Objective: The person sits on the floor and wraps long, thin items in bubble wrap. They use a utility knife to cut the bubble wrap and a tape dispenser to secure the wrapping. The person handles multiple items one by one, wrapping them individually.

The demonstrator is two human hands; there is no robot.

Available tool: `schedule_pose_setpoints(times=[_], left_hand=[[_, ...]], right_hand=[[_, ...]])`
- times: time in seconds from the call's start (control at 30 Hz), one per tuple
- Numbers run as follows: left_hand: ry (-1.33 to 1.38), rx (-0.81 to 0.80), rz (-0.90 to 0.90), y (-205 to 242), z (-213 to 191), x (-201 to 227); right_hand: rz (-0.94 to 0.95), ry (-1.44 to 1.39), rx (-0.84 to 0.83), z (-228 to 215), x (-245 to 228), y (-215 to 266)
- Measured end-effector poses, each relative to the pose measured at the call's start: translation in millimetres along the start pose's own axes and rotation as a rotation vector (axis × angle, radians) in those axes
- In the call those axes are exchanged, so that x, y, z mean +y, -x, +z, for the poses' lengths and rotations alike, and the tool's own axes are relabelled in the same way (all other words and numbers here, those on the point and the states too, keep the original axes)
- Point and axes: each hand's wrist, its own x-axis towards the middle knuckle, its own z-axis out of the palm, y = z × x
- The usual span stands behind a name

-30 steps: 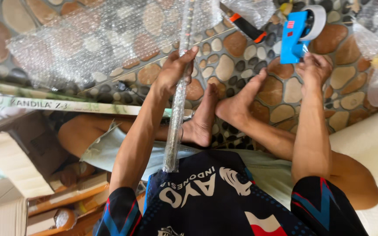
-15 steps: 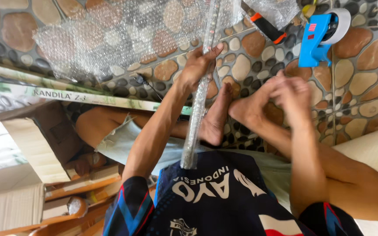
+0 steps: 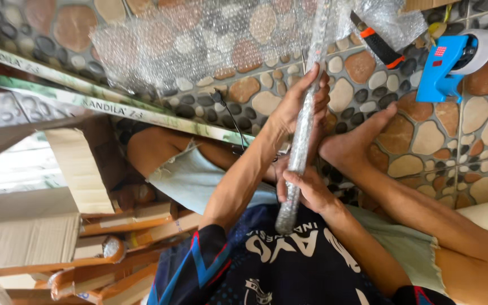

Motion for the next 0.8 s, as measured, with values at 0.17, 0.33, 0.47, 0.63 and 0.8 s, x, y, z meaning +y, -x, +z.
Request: schedule_pose_setpoints(times=[0.17, 0.33, 0.47, 0.63, 0.8], left_hand=[[-1.419, 0.07, -0.026, 61, 4, 66], [-2.324, 0.059, -0.324, 124, -52, 45], [-2.577, -0.082, -0.219, 141, -113, 15], [-2.93, -0.384, 0.15, 138, -80, 43], [-3.196, -0.46, 0.567, 103, -15, 105]], right_hand=[[0.19, 0.192, 0.31, -95, 20, 0], [0.253, 0.745, 0.305, -125, -87, 29], [0.412, 1.331, 0.45, -161, -133, 72], [0.298, 1.481, 0.479, -171, -157, 117], [0.087, 1.337, 0.343, -203, -138, 142]])
